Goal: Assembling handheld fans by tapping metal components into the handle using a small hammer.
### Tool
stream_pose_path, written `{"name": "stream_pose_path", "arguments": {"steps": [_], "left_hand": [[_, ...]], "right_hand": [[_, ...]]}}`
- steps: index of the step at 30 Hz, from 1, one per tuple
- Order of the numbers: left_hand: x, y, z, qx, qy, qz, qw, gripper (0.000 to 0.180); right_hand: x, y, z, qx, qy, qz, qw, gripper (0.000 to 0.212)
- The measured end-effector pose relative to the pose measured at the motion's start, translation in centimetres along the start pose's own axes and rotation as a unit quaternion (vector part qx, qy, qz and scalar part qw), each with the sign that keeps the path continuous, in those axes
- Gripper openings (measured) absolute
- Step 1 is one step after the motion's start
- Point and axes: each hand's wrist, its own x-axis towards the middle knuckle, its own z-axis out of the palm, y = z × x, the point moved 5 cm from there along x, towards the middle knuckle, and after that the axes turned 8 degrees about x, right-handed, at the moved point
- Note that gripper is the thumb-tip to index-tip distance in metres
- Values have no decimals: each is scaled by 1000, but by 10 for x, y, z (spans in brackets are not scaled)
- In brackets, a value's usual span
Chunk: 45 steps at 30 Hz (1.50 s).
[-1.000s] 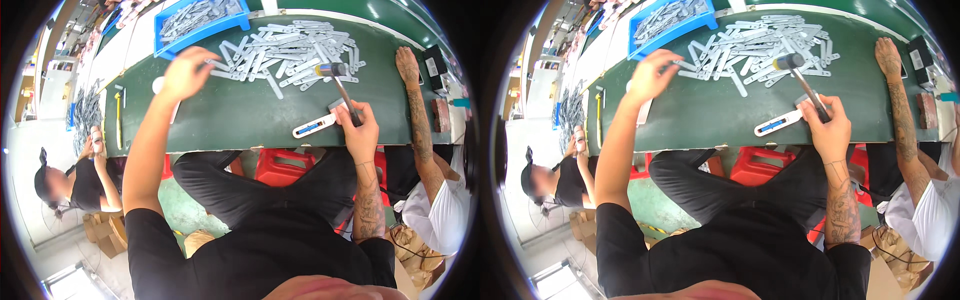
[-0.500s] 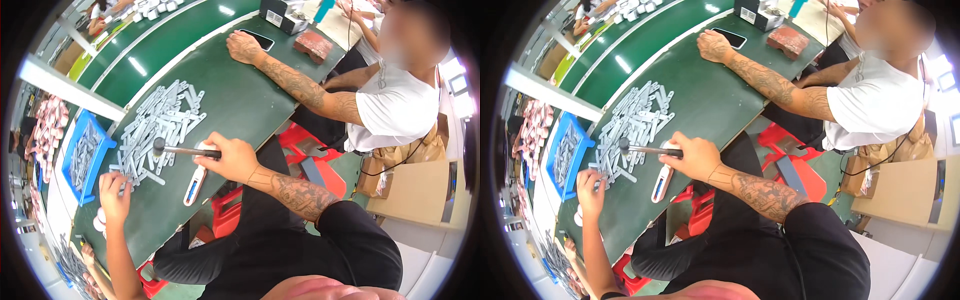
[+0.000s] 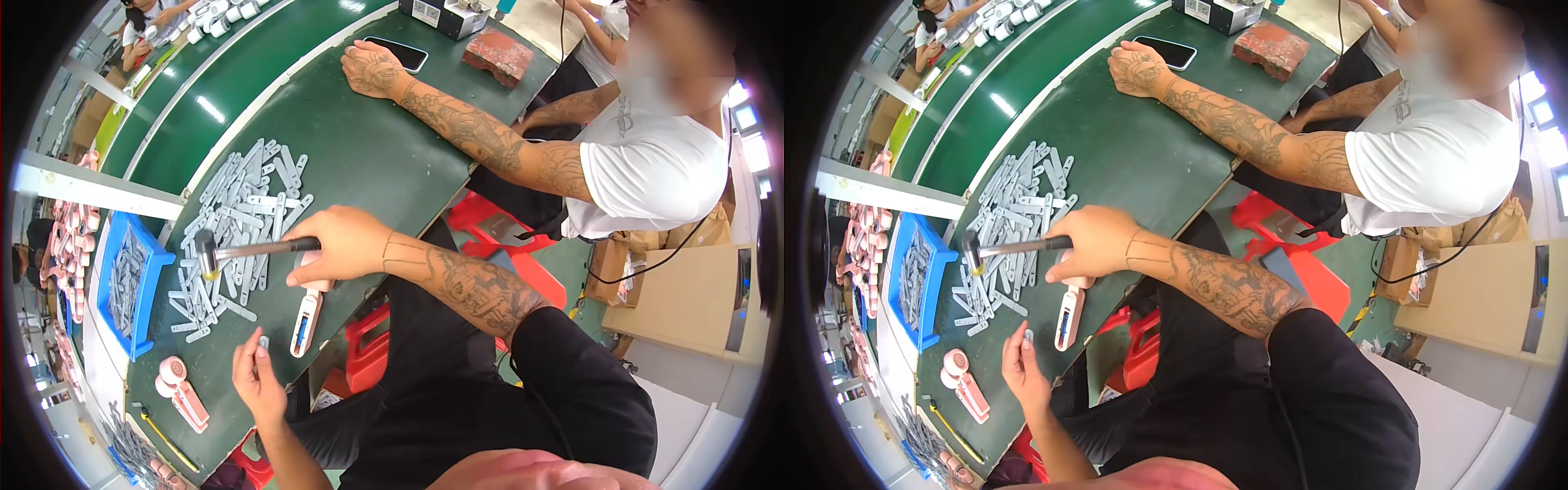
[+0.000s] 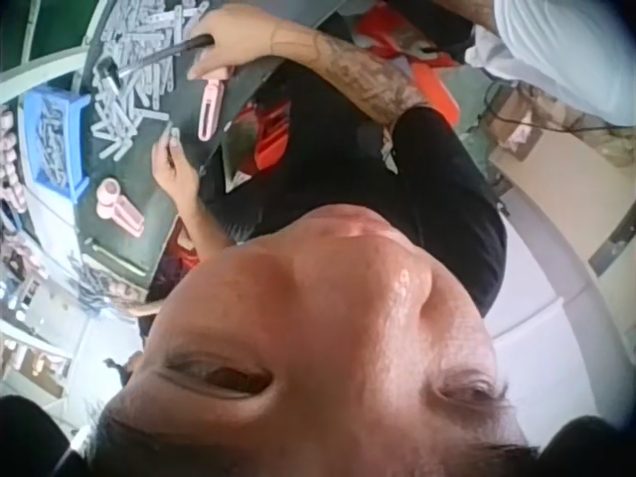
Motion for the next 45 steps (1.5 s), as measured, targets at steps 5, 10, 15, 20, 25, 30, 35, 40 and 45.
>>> {"name": "stream_pose_path", "arguments": {"steps": [5, 10, 15, 20, 25, 30, 35, 40, 45], "left_hand": [[6, 5, 30, -86, 43, -17, 995, 20], [13, 12, 26, 3, 53, 54, 997, 11], [29, 23, 22, 67, 31, 146, 987, 12], [32, 35, 27, 59, 20, 179, 982, 14], [28, 32, 28, 35, 38, 167, 985, 14], [29, 27, 30, 6, 40, 162, 986, 14], [27, 21, 36, -39, 18, 153, 987, 13], [24, 23, 42, -63, 32, 129, 989, 12], [23, 14, 41, -44, 50, 145, 987, 11]], "right_hand": [[-6, 2, 16, -43, -18, 9, 999, 40], [-18, 5, 34, 8, 70, 16, 997, 37], [-22, 4, 39, 12, 107, -4, 994, 37], [-19, 2, 46, -5, 87, 10, 996, 38], [-20, -1, 44, 11, 96, 12, 995, 38], [-15, 1, 48, 1, 92, 30, 995, 37], [-18, 0, 46, -17, 117, 11, 993, 37], [-23, -1, 44, -17, 125, 23, 992, 37], [-23, -1, 51, -19, 104, 36, 994, 38]]}}
